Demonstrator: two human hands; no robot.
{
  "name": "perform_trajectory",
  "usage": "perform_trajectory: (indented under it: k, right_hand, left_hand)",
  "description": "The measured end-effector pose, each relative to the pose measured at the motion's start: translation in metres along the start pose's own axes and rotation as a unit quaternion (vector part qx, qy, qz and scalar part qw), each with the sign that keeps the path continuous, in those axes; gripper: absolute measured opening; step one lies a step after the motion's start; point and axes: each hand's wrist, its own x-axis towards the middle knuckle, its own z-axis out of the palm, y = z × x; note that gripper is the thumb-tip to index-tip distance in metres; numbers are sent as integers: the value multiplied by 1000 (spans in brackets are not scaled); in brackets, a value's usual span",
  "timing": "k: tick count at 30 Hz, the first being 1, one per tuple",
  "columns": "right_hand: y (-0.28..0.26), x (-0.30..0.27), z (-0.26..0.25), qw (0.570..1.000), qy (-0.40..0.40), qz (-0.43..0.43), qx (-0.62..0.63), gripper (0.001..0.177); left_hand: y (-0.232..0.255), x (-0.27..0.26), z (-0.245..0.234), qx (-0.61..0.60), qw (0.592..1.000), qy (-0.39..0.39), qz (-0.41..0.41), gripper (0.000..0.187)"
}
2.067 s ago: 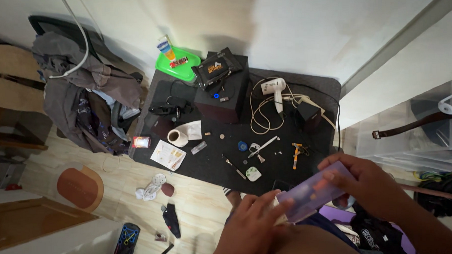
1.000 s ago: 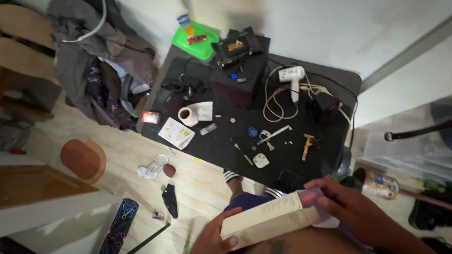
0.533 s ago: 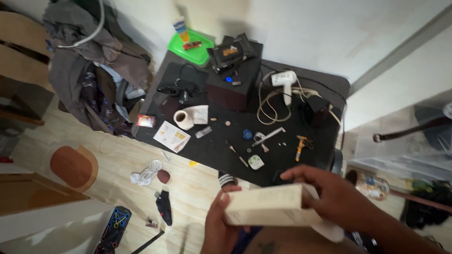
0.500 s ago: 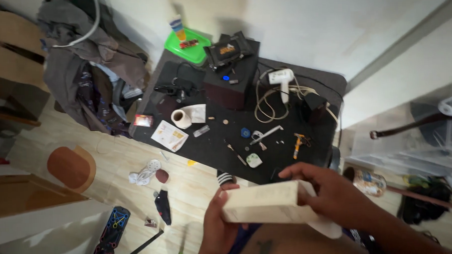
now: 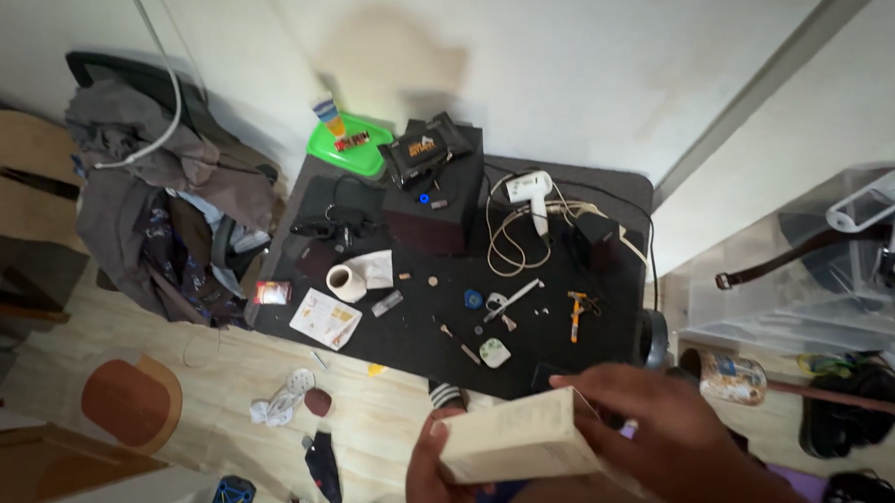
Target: The person is organizing various small objects on a desk, including electronics, tools, and packaging.
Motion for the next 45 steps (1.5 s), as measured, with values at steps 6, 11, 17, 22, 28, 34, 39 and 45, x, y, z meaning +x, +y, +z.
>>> perform_trajectory:
  k: [6,11,17,22,28,34,39,45]
  right_hand:
    - [5,-27,0,986,-30,15,163,57]
    - [21,-16,-2,958,-68,-110,257,72]
    - [3,-24,10,982,90,-162,-42,56]
    - [6,-17,12,964,14,92,250,60]
    - [6,-21,0,963,22,-11,268,65]
    - [24,-26,4,917,2,-277,288,69]
    - [2,-15,4,926,77,-365,51,46]
    - [-4,-13,2,934,40,-346,79,37]
  left_hand:
    - [1,-26,13,-2,998,55,-29,44]
    - [-10,2,3,-45,999,2,10,44]
    - [-1,-24,21,-4,997,76,32,45]
    - [2,-24,16,9,998,21,58,44]
    - [5,-23,15,-23,999,30,37,44]
    - [8,-23,7,-50,997,42,-30,46]
    - [12,-25,16,-17,998,56,-36,44]
    - [23,-30,25,13,997,51,-57,41]
